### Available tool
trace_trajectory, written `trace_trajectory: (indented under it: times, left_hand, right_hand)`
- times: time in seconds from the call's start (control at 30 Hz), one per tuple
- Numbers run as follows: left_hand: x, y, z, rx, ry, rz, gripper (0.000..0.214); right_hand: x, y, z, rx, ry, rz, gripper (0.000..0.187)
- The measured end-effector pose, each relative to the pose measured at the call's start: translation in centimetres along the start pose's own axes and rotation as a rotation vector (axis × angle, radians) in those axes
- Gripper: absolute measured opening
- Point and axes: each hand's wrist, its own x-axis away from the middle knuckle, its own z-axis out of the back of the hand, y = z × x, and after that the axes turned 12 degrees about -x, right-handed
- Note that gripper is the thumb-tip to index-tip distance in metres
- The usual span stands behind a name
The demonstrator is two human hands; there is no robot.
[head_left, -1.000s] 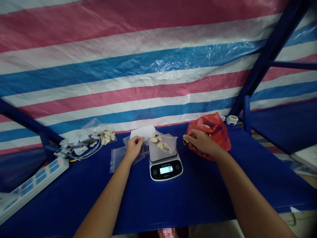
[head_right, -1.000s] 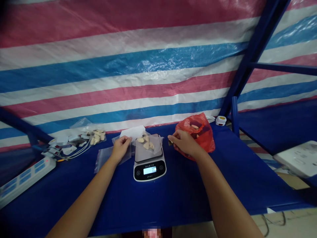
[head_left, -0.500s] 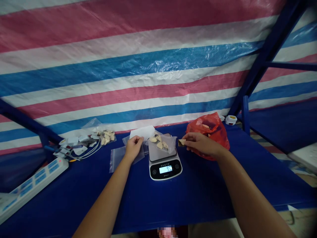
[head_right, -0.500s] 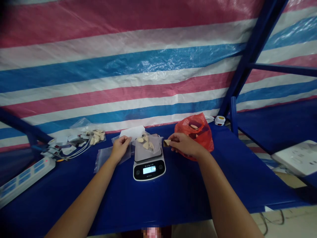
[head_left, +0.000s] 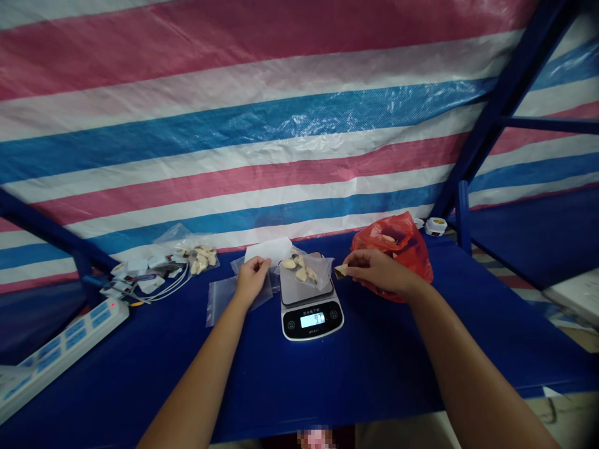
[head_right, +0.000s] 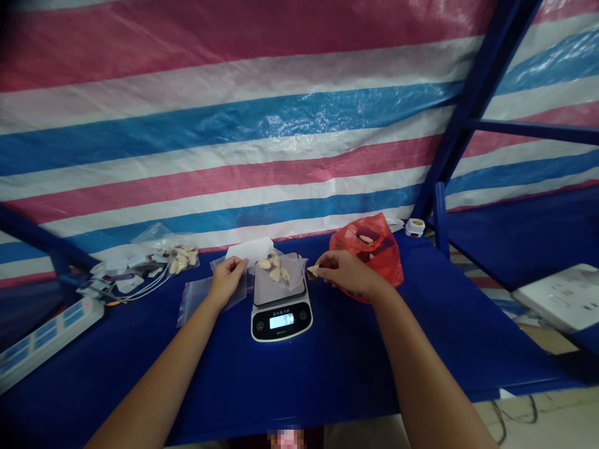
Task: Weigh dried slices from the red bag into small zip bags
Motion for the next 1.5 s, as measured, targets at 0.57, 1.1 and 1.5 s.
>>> trace_trajectory:
  times: [0.57, 1.1, 1.5]
  left_hand:
    - [0.0, 0.1, 0.0, -0.004, -0.004, -0.005, 0.041]
    - [0.0, 0.3, 0.1, 0.045, 0.002, -0.005, 0.041]
    - [0.3, 1.5, 0.3, 0.191, -0.12, 0.016, 0.038]
  right_hand:
    - [-0.3, -0.3, -0.9, 0.006, 0.084, -0.056, 0.032]
    - [0.6, -0.7, 3.3, 0.155, 0.498, 0.067, 0.043]
    - [-1.9, 0.7, -4.6, -0.079, 0.153, 0.145, 0.031]
